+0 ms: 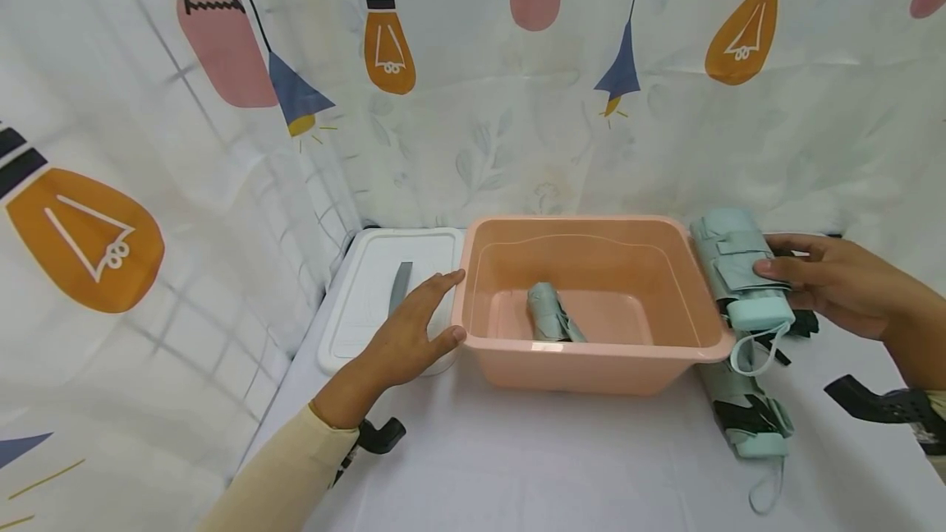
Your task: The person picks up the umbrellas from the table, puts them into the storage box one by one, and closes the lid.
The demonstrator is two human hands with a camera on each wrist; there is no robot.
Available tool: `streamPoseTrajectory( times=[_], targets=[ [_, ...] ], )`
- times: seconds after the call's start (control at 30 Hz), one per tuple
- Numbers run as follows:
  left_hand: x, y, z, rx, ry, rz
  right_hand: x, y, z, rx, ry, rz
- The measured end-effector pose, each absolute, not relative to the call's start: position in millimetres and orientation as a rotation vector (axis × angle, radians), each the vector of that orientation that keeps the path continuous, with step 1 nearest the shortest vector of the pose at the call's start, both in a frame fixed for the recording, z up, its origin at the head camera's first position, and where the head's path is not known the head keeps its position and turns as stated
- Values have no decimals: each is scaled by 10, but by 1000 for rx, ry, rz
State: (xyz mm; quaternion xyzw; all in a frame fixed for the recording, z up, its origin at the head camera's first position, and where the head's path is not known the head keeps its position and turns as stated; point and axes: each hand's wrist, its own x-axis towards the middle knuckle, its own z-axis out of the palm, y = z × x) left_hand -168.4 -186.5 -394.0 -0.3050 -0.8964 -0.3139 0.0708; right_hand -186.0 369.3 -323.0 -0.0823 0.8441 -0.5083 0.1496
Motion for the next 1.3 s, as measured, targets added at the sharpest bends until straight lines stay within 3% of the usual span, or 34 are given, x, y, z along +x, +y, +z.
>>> streamPoseTrajectory(
  times=[0.73,1.3],
  targets=[
    [-1667,-1849,-3955,-881,-2711,-948,-1922,3493,-3204,-304,2316,-1528],
    [-1686,-1862,-3966,-870,-2718,-941,-1883,3568,-3336,-189,2372,-1531]
  ],
)
